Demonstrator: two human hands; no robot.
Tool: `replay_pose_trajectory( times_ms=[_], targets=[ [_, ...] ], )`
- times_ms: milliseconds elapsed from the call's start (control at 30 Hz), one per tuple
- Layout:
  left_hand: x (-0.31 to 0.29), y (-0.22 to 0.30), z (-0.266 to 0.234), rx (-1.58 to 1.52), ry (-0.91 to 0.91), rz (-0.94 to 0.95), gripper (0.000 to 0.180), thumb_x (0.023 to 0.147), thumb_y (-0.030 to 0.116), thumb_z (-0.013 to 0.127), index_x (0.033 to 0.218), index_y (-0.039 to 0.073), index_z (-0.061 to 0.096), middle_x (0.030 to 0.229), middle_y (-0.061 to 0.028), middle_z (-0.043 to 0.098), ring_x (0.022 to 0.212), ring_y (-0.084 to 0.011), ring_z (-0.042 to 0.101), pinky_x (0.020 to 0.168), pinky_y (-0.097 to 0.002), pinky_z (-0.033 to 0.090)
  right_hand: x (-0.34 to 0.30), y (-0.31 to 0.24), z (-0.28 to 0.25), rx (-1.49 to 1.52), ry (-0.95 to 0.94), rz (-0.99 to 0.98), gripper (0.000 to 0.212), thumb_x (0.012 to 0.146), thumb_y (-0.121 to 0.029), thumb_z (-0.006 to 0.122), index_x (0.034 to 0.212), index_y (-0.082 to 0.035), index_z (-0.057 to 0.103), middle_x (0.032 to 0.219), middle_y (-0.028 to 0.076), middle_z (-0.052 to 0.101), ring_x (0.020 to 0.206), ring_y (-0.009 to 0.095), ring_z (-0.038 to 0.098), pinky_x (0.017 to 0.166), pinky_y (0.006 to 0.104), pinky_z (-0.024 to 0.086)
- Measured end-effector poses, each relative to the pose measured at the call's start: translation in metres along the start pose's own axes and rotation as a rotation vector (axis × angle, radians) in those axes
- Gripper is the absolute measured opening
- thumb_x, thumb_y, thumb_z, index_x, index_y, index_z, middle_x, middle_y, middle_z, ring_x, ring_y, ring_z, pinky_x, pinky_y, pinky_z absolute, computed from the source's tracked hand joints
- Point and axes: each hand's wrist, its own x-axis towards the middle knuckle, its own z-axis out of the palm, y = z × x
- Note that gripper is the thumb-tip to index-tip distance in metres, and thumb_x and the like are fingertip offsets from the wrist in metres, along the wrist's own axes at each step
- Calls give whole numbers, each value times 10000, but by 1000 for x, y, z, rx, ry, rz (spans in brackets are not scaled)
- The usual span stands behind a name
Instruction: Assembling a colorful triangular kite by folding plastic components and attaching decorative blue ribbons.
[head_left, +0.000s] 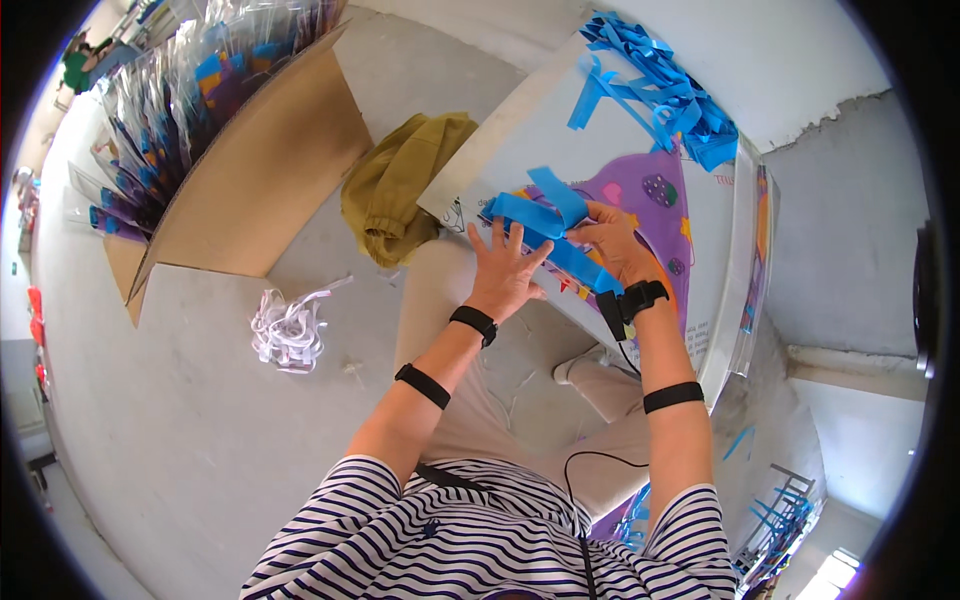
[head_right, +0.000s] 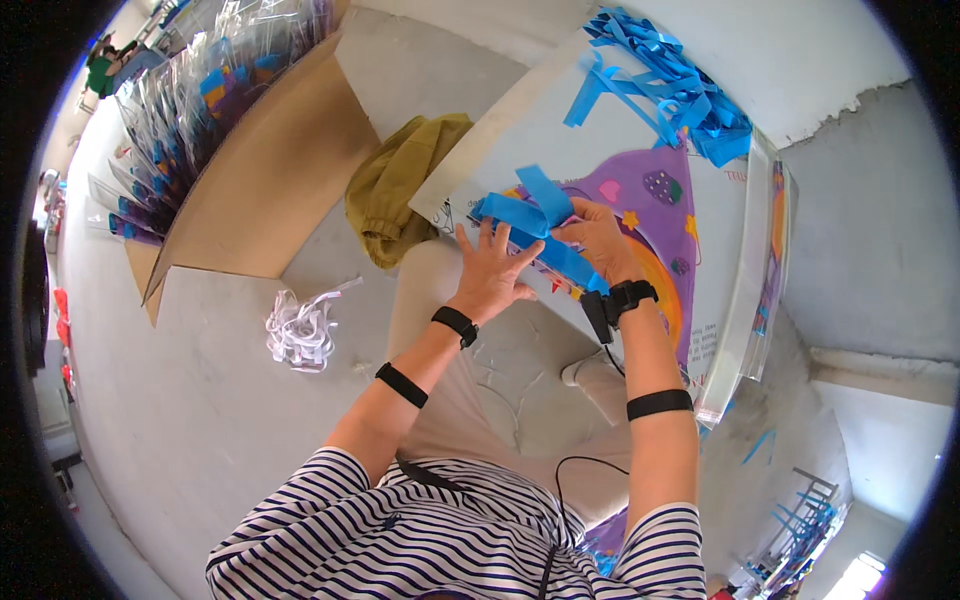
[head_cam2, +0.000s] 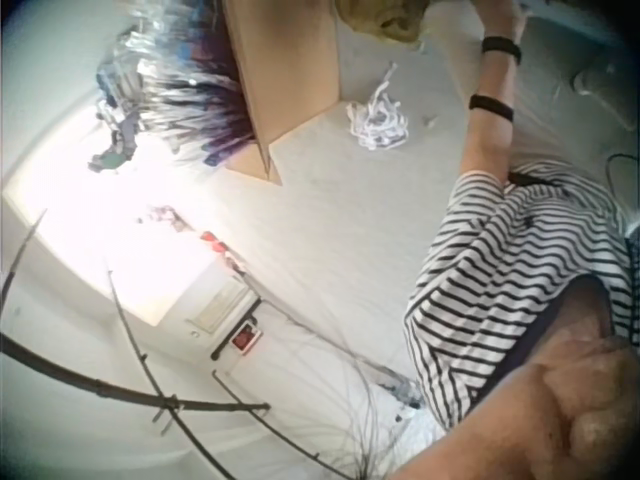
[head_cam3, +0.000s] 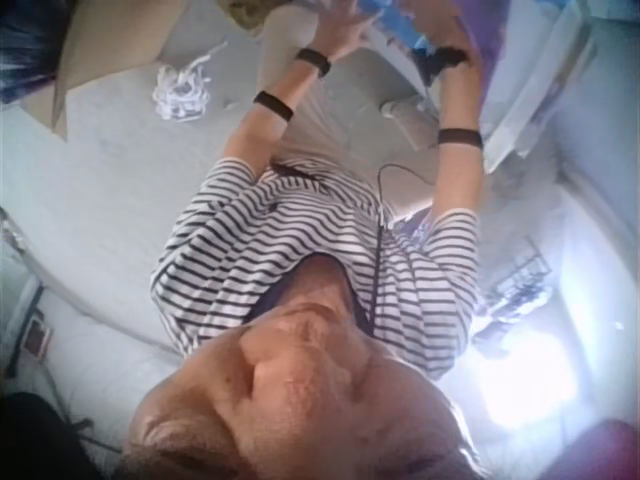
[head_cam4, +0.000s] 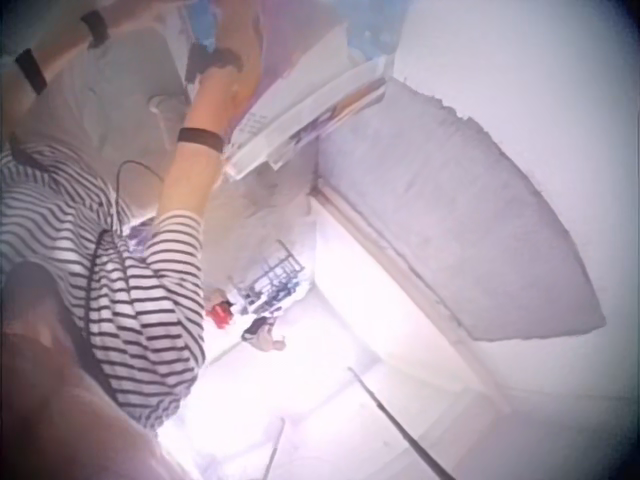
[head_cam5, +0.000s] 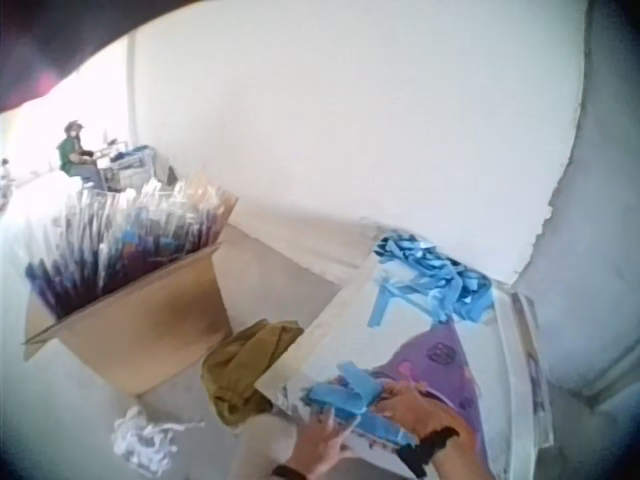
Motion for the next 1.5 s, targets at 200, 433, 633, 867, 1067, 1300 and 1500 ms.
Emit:
replay_pose_trajectory(
  times_ms=[200, 433, 633, 867, 1067, 1300, 1500],
  targets=[
    [3, 1, -2, 49, -84, -20, 869, 598, 478, 940, 1398, 382, 612, 1512, -188, 354, 1442, -506, 308, 1062, -849, 183, -29, 27, -16, 285, 1, 12, 351, 795, 114, 712, 1122, -10, 719, 946, 14, 705, 863, 117, 646, 738, 253, 495],
    [2, 0, 0, 56, -70, -15, 840, 606, 502, 926, 1375, 364, 621, 1452, -217, 442, 1436, -519, 336, 1076, -840, 157, -59, 37, -32, 508, 43, -3, 278, 794, 193, 675, 1001, 10, 704, 1114, 115, 692, 958, 206, 677, 813, 322, 559],
    [4, 2, -4, 85, -129, -23, 814, 669, 529, 892, 1415, 374, 606, 1516, -204, 357, 1445, -530, 312, 1064, -848, 168, -73, 47, -43, 432, 91, -35, 280, 730, 209, 714, 906, -8, 704, 1158, 145, 691, 1129, 224, 653, 930, 355, 566],
    [3, 1, 0, 98, -121, -26, 838, 635, 514, 911, 1401, 398, 592, 1497, -212, 389, 1457, -513, 304, 1071, -848, 156, -78, 65, -51, -615, 243, -219, 238, 658, 64, 803, 824, -87, 722, 874, 28, 623, 862, 202, 638, 742, 354, 516],
    [2, 0, 2, 117, -111, -10, 826, 646, 502, 909, 1402, 399, 591, 1483, -215, 410, 1450, -515, 315, 1067, -849, 170, -85, 72, -46, -836, 400, -381, 155, 691, -6, 761, 800, -112, 733, 859, 94, 581, 833, 300, 615, 719, 412, 498],
    [4, 2, 0, 118, -125, -16, 801, 650, 502, 908, 1382, 386, 605, 1500, -213, 399, 1451, -517, 315, 1066, -850, 171, -97, 73, -50, -1016, 479, -431, 185, 681, 28, 692, 799, -110, 727, 918, 113, 586, 950, 350, 607, 795, 463, 485],
    [2, -2, 2, 134, -112, -13, 791, 656, 511, 902, 1381, 384, 611, 1488, -200, 400, 1447, -518, 321, 1066, -851, 168, -108, 72, -46, -1262, 536, -576, 127, 724, -4, 679, 797, -97, 727, 959, 89, 599, 1021, 324, 595, 843, 456, 480]
  ],
)
